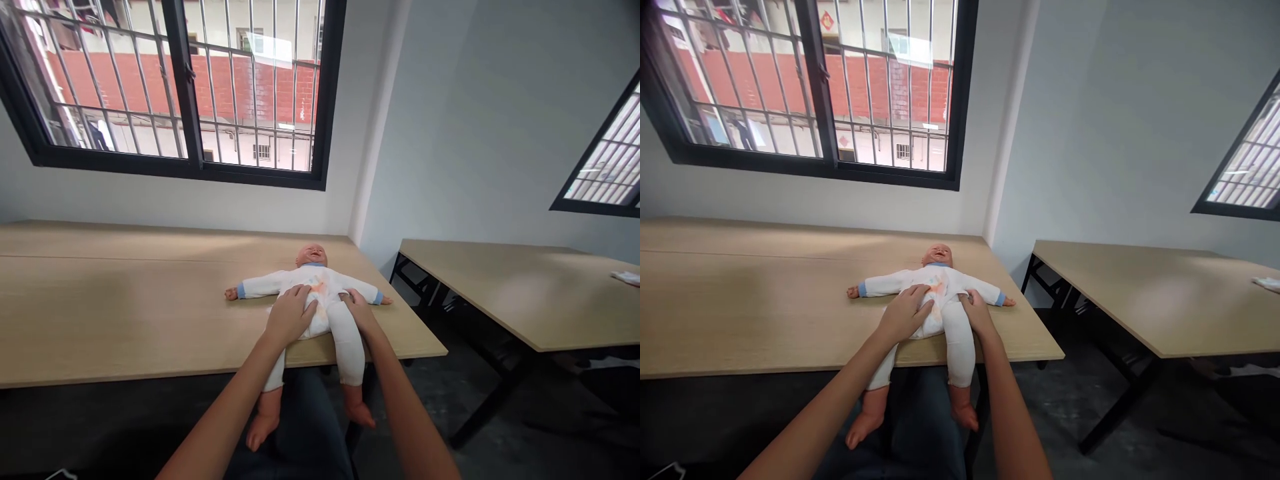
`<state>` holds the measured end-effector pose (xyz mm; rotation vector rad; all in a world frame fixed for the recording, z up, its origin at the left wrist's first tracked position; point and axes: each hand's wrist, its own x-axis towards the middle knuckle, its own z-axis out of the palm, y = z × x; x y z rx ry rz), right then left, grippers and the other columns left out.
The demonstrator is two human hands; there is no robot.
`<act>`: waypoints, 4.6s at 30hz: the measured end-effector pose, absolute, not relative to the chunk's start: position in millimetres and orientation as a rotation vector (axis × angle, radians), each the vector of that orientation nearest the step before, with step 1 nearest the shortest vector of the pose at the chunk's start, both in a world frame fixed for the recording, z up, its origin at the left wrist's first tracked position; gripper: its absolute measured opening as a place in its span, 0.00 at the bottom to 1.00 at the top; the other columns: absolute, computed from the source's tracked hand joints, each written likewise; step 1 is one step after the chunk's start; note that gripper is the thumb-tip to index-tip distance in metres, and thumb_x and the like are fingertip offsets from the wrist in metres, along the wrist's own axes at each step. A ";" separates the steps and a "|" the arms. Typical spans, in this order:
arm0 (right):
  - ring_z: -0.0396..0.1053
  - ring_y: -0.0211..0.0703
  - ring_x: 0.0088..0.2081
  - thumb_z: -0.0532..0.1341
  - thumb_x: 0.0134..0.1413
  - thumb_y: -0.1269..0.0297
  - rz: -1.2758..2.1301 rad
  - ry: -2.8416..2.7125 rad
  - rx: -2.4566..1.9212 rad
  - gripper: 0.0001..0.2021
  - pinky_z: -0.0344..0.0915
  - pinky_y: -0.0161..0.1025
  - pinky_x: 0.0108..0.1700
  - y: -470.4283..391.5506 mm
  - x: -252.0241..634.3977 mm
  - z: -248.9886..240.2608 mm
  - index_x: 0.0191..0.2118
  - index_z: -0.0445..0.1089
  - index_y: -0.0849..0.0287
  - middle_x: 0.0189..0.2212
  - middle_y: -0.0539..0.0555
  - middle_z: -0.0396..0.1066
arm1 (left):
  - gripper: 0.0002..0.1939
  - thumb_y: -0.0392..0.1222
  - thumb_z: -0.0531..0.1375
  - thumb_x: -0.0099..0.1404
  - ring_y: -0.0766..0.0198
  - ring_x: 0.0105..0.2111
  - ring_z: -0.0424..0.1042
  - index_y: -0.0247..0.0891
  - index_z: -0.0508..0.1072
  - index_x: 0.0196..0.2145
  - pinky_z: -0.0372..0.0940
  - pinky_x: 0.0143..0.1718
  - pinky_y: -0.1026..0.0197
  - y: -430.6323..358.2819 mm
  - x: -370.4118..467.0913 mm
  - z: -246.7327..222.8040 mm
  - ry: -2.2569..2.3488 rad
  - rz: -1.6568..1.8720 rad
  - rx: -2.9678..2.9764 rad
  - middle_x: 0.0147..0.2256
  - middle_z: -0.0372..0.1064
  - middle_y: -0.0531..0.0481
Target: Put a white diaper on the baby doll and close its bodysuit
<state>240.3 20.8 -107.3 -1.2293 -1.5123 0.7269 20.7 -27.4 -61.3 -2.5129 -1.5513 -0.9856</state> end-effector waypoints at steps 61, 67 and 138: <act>0.71 0.52 0.40 0.57 0.54 0.50 0.714 -1.511 -1.292 0.17 0.65 0.44 0.46 28.5 246.0 -112.2 0.41 0.72 0.58 0.37 0.57 0.77 | 0.12 0.43 0.50 0.71 0.53 0.47 0.69 0.40 0.68 0.49 0.63 0.49 0.53 -34.2 29.7 -61.4 -1.640 -0.961 -2.382 0.47 0.70 0.42; 0.72 0.54 0.40 0.57 0.53 0.51 0.704 -1.539 -1.291 0.16 0.66 0.45 0.45 25.7 244.4 -104.8 0.39 0.72 0.57 0.37 0.57 0.77 | 0.12 0.43 0.52 0.70 0.54 0.47 0.70 0.41 0.69 0.48 0.63 0.49 0.53 -34.8 29.8 -59.8 -1.682 -0.977 -2.371 0.45 0.70 0.44; 0.72 0.55 0.44 0.59 0.53 0.50 0.702 -1.522 -1.305 0.17 0.67 0.47 0.48 26.1 248.4 -108.4 0.41 0.73 0.57 0.42 0.57 0.77 | 0.12 0.43 0.53 0.69 0.54 0.46 0.69 0.39 0.70 0.46 0.63 0.49 0.53 -36.1 26.8 -59.6 -1.684 -1.058 -2.373 0.45 0.70 0.43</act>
